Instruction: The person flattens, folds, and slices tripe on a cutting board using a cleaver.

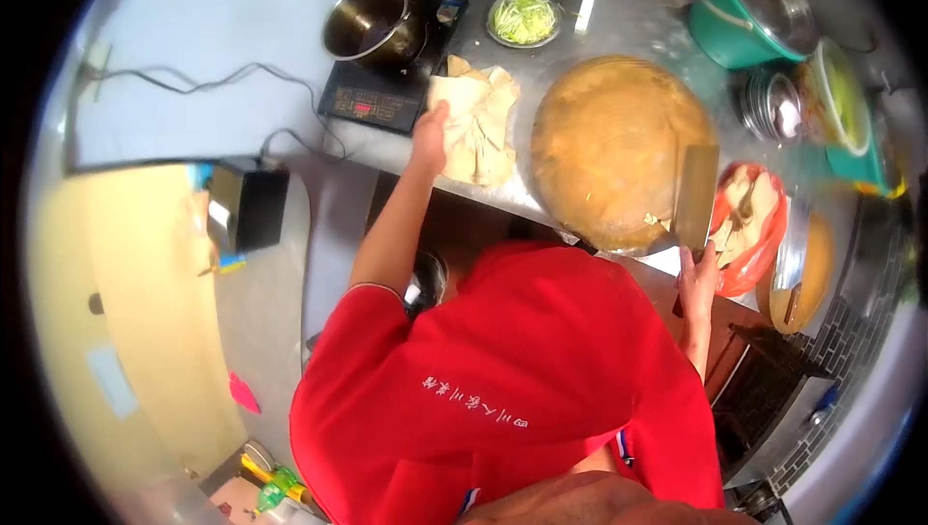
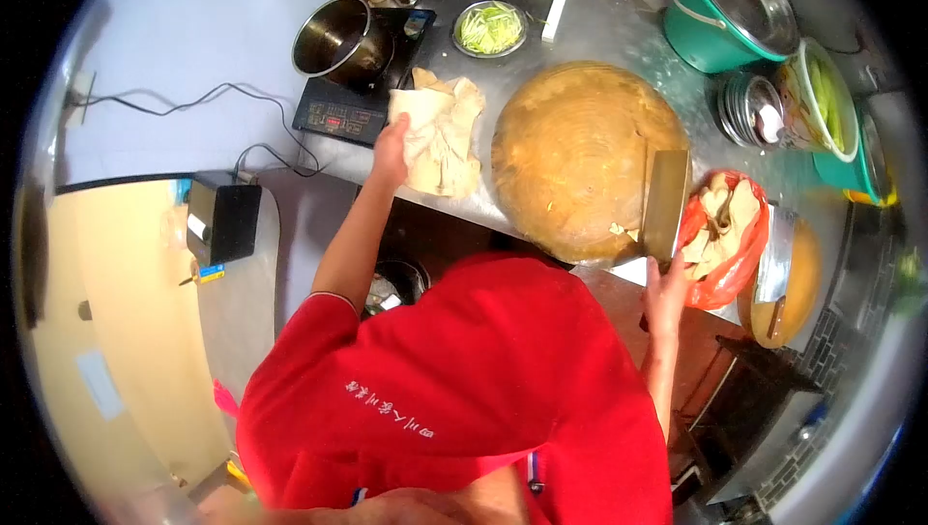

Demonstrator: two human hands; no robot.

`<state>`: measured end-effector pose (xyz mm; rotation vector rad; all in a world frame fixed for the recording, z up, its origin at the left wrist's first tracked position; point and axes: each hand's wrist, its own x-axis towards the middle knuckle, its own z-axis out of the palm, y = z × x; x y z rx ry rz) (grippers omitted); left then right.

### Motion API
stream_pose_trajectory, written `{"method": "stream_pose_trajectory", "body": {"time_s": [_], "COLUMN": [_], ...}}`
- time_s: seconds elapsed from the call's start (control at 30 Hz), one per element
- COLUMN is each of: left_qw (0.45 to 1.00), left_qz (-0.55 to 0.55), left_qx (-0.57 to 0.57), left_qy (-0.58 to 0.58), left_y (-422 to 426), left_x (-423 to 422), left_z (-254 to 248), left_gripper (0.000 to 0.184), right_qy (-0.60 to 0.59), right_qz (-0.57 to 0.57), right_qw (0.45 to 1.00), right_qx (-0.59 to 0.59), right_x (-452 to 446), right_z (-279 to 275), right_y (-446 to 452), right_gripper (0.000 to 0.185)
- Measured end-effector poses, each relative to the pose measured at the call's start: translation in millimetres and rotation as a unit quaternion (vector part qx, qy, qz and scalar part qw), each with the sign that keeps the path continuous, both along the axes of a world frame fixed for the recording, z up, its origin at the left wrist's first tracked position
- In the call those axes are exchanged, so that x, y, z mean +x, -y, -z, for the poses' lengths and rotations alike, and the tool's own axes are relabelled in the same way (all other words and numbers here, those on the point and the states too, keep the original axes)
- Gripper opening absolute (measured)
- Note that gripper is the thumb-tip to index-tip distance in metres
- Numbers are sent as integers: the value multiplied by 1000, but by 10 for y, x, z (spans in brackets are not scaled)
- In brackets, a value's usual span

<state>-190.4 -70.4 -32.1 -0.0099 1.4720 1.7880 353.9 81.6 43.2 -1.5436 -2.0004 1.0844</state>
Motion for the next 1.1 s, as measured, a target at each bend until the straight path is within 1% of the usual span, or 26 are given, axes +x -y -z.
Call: {"method": "stream_pose_trajectory", "body": {"time_s": [0.03, 0.07, 0.1, 0.17, 0.2, 0.27, 0.37, 0.4, 0.43, 0.53, 0.57, 0.63, 0.67, 0.7, 0.73, 0.77, 0.83, 0.87, 0.93, 0.97, 1.0, 1.1], "left_qw": [997, 988, 974, 979, 980, 971, 953, 944, 934, 849, 855, 864, 909, 919, 928, 938, 949, 951, 950, 950, 945, 959], "left_qz": [-37, -32, -25, -8, -1, 28, 78, 95, 113, 195, 198, 205, 179, 169, 159, 148, 134, 122, 111, 104, 109, 150], "left_qx": [52, 117, 182, 184, 185, 225, 283, 307, 330, 471, 461, 440, 372, 349, 325, 300, 233, 200, 194, 190, 217, 180], "left_qy": [52, 93, 134, 93, 73, 81, 71, 71, 71, 135, 134, 130, 63, 74, 84, 93, 167, 201, 217, 224, 219, 159], "left_y": [-35, -74, -136, -304, -389, -547, -755, -826, -890, -1064, -1104, -1174, -1213, -1237, -1245, -1242, -1187, -1141, -970, -868, -778, -493], "left_x": [33, 14, 22, 183, 318, 604, 1118, 1257, 1352, 1516, 1592, 1748, 1824, 1877, 1909, 1928, 1914, 1893, 1847, 1809, 1767, 1709], "left_z": [-268, -387, -539, -916, -1150, -1558, -2206, -2422, -2579, -2803, -2807, -2801, -2677, -2463, -2179, -1876, -1176, -888, -515, -402, -389, -488], "left_gripper": [46, 47, 48, 52, 54, 55, 59, 61, 62, 66, 67, 70, 69, 68, 67, 66, 62, 60, 59, 59, 57, 52], "right_qy": [0, 0, 5, 17, 24, 35, -2, -10, -30, -49, -66, -120, -135, -150, -175, -184, -200, -201, -193, -189, -179, -150], "right_qz": [10, 21, 41, 56, 52, 75, 78, 108, 114, 144, 155, 184, 188, 192, 185, 203, 233, 241, 242, 241, 239, 225], "right_qw": [1000, 999, 996, 993, 995, 989, 995, 989, 987, 983, 981, 969, 965, 962, 963, 955, 940, 938, 941, 942, 944, 953], "right_qx": [-18, -35, -77, -100, -82, -123, -67, -101, -106, -105, -100, -117, -119, -122, -91, -108, -145, -149, -139, -134, -138, -141], "right_x": [-21, -41, -109, -103, -58, -157, -30, -72, -66, -91, -88, -85, -73, -46, 2, -10, -92, -85, -83, -95, -111, -163], "right_z": [-42, -85, -210, -233, -149, -361, -100, -157, -163, -180, -159, -141, -121, -67, 82, 47, -96, -65, -68, -77, -97, -178], "right_y": [11, 23, 33, 43, 43, 49, 63, 78, 95, 147, 166, 202, 220, 239, 254, 269, 302, 310, 323, 323, 316, 294], "right_gripper": [22, 24, 28, 33, 32, 30, 30, 30, 31, 32, 33, 40, 41, 41, 41, 41, 40, 40, 35, 33, 31, 24]}}
